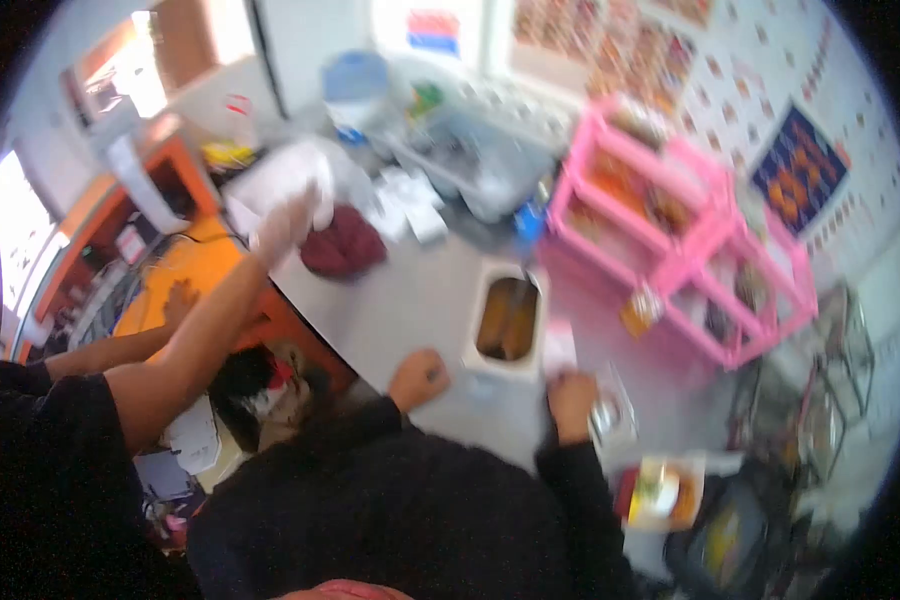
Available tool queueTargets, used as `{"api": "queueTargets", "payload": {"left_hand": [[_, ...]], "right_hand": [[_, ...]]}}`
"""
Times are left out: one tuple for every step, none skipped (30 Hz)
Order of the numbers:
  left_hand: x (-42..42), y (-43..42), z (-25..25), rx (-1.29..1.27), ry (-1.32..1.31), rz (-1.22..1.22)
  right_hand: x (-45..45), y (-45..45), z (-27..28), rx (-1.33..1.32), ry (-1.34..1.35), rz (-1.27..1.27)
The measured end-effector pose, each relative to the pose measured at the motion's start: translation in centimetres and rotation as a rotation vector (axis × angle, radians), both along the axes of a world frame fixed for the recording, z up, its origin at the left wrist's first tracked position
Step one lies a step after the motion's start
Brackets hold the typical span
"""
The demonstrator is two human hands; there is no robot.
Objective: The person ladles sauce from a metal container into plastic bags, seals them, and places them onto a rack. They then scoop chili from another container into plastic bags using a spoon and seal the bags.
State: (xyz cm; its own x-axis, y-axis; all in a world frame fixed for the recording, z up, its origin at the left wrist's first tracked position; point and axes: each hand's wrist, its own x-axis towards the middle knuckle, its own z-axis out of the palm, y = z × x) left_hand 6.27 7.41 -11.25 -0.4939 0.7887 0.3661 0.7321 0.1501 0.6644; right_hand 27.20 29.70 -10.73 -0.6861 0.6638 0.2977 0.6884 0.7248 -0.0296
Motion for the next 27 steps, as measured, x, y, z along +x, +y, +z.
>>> {"api": "queueTargets", "payload": {"left_hand": [[-0.2, 0.1, -0.4, -0.011, 0.008, -0.012], [-0.3, 0.3, -0.9, -0.026, 0.011, 0.008], [0.4, 0.1, -0.1, -0.025, 0.060, 0.064], [0.4, 0.1, 1.2, -0.029, 0.003, 0.010], [0.6, 0.2, 1.3, 0.014, 0.017, 0.014], [0.6, 0.2, 0.9, 0.013, -0.009, 0.009], [0.6, 0.4, 0.6, 0.024, -0.027, 0.018], [0.6, 0.5, 0.4, 0.020, -0.065, 0.023], [0.7, 0.5, 0.4, 0.018, -0.099, 0.031], [0.8, 0.6, 0.6, 0.020, -0.127, 0.043], [1.0, 0.7, 0.8, 0.041, -0.138, 0.054], [0.5, 0.7, 0.2, 0.078, -0.241, 0.055], [-0.4, 0.8, -0.6, 0.116, -0.343, 0.056], [-1.2, 0.6, -1.3, 0.153, -0.446, 0.059], [-1.6, 0.4, -1.2, 0.132, -0.373, 0.112], [-1.0, 0.5, 0.5, 0.199, -0.411, 0.128], [-0.6, 0.3, 2.5, 0.266, -0.450, 0.144], [0.1, 0.2, 4.9, 0.334, -0.489, 0.160], [0.6, 0.2, 6.5, 0.403, -0.569, 0.087], [1.1, 0.1, 7.9, 0.470, -0.649, 0.013], [1.7, -0.1, 9.7, 0.535, -0.727, -0.063], [3.0, -0.3, 12.6, 0.522, -0.892, -0.377], [4.6, -0.5, 15.8, 0.499, -1.046, -0.697], [5.9, -0.6, 18.3, 0.330, -1.546, -1.308], [7.7, 0.5, 20.5, 0.196, -1.463, -1.743], [9.7, 1.7, 21.8, 0.047, -1.319, -2.167], [11.4, 1.7, 22.1, -0.340, -1.264, -2.081]], "right_hand": [[-0.2, 0.3, -0.3, -0.014, 0.030, -0.026], [-0.5, -0.3, 0.9, 0.026, 0.036, -0.039], [-0.3, 0.0, 0.8, -0.065, 0.008, -0.028], [-0.6, -0.7, 2.0, -0.040, 0.016, -0.026], [-0.6, -0.7, 1.8, 0.023, 0.065, -0.025], [-0.5, -0.8, 1.1, 0.115, 0.147, -0.003], [-0.6, -0.8, 1.0, 0.087, 0.088, -0.044], [-0.8, -0.7, 1.2, 0.066, 0.038, -0.073], [-0.9, -0.5, 1.6, 0.005, -0.006, -0.067], [-0.9, 0.0, 2.1, -0.052, -0.043, -0.057], [-0.8, 0.4, 2.2, -0.105, -0.076, -0.043], [-0.8, 0.6, 2.1, -0.092, -0.050, -0.031], [-0.7, 0.7, 2.0, -0.078, -0.023, -0.018], [-0.6, 0.7, 1.9, -0.063, 0.002, -0.004], [-0.4, 0.7, 1.9, -0.043, 0.063, 0.025], [0.0, 0.6, 2.0, -0.024, 0.122, 0.053], [0.3, 0.5, 2.1, -0.003, 0.181, 0.079], [0.5, 0.3, 2.6, -0.104, 0.165, 0.021], [0.6, 0.0, 3.7, -0.207, 0.150, -0.035], [0.7, -0.3, 4.5, -0.311, 0.136, -0.092], [0.9, -0.4, 5.0, -0.326, 0.171, -0.114], [1.2, -0.4, 5.5, -0.340, 0.205, -0.134], [1.4, -0.5, 5.8, -0.354, 0.240, -0.153], [1.7, -0.5, 6.1, -0.322, 0.286, -0.157], [1.9, -0.4, 6.3, -0.289, 0.329, -0.159], [2.0, -0.4, 6.5, -0.255, 0.371, -0.158], [2.2, -0.4, 6.6, -0.252, 0.392, -0.157]]}}
